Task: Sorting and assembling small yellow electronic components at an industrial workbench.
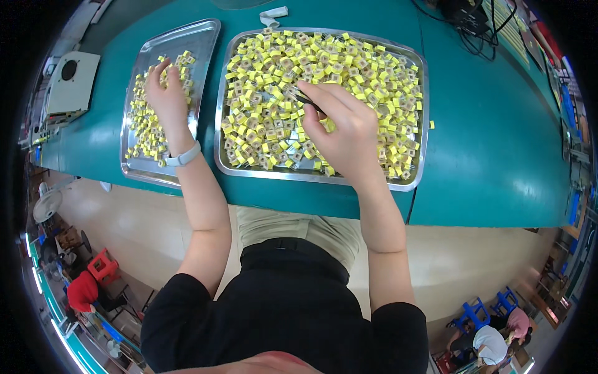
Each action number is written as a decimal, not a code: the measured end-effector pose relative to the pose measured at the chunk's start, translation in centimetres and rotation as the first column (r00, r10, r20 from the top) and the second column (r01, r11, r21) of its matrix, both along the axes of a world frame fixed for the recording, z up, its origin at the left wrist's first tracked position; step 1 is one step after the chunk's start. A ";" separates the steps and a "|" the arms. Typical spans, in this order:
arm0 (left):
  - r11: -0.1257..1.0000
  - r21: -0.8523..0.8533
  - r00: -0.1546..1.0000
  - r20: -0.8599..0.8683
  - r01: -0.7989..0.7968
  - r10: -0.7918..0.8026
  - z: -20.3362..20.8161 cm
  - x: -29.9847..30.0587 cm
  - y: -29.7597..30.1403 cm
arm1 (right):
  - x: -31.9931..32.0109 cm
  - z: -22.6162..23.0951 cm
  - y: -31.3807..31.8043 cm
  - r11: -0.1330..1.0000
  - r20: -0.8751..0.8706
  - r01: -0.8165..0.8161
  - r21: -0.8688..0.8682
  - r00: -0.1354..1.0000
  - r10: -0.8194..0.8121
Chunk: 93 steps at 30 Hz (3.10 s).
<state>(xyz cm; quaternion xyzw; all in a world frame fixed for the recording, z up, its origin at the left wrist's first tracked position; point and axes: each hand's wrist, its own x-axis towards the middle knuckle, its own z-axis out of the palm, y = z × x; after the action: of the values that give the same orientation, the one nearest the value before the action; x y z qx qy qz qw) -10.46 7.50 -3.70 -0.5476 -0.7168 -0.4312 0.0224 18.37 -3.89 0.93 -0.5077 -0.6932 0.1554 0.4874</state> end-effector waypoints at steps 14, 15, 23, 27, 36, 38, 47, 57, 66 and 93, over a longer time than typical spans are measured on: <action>0.619 -0.419 0.638 -0.114 0.664 -0.762 3.2 8.3 -5.7 | 0.0 -0.1 0.1 0.999 0.016 0.036 -0.014 0.999 -0.036; 0.617 -0.420 0.636 -0.113 0.666 -0.764 3.3 8.5 -5.9 | 0.0 0.0 0.1 0.999 0.017 0.042 -0.033 0.999 -0.042; 0.469 -0.427 0.571 0.149 0.773 -0.807 3.4 9.4 -6.6 | -0.1 -0.1 0.1 0.997 0.015 0.055 -0.046 0.998 -0.054; 0.454 -0.415 0.558 0.169 0.788 -0.813 3.5 9.5 -6.5 | 0.2 -0.4 0.4 0.999 0.072 0.037 0.037 0.997 -0.039; 0.456 -0.388 0.554 0.193 0.801 -0.810 3.1 10.2 -6.5 | 0.0 -0.1 0.2 0.999 0.035 0.034 0.007 0.999 -0.035; 0.431 -0.378 0.538 0.247 0.820 -0.806 3.3 10.2 -6.5 | 0.1 -0.2 0.3 0.999 0.060 0.026 0.040 0.998 -0.029; 0.295 -0.222 0.365 0.431 0.929 -0.825 3.7 10.3 -6.3 | 0.2 -0.1 0.2 0.999 0.059 0.022 0.038 0.998 -0.025; 0.282 0.144 -0.047 0.944 0.948 -0.327 3.7 9.7 -5.6 | -0.1 0.2 -0.1 0.999 -0.003 0.032 -0.030 0.999 -0.032; 0.372 0.274 -0.080 0.884 0.887 -0.460 3.6 9.6 -5.5 | 0.0 -0.4 0.2 0.998 0.063 -0.014 0.055 0.998 0.011; 0.355 0.188 -0.002 0.887 0.916 -0.462 3.8 9.7 -5.4 | -0.2 -0.5 0.3 0.998 0.062 -0.008 0.070 0.998 0.003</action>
<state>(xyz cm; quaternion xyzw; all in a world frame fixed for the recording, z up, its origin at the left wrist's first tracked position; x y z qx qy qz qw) -0.76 2.06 0.09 -0.5321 -0.3064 -0.3955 -0.6831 18.15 -3.59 0.41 -0.4930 -0.7143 0.1166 0.4828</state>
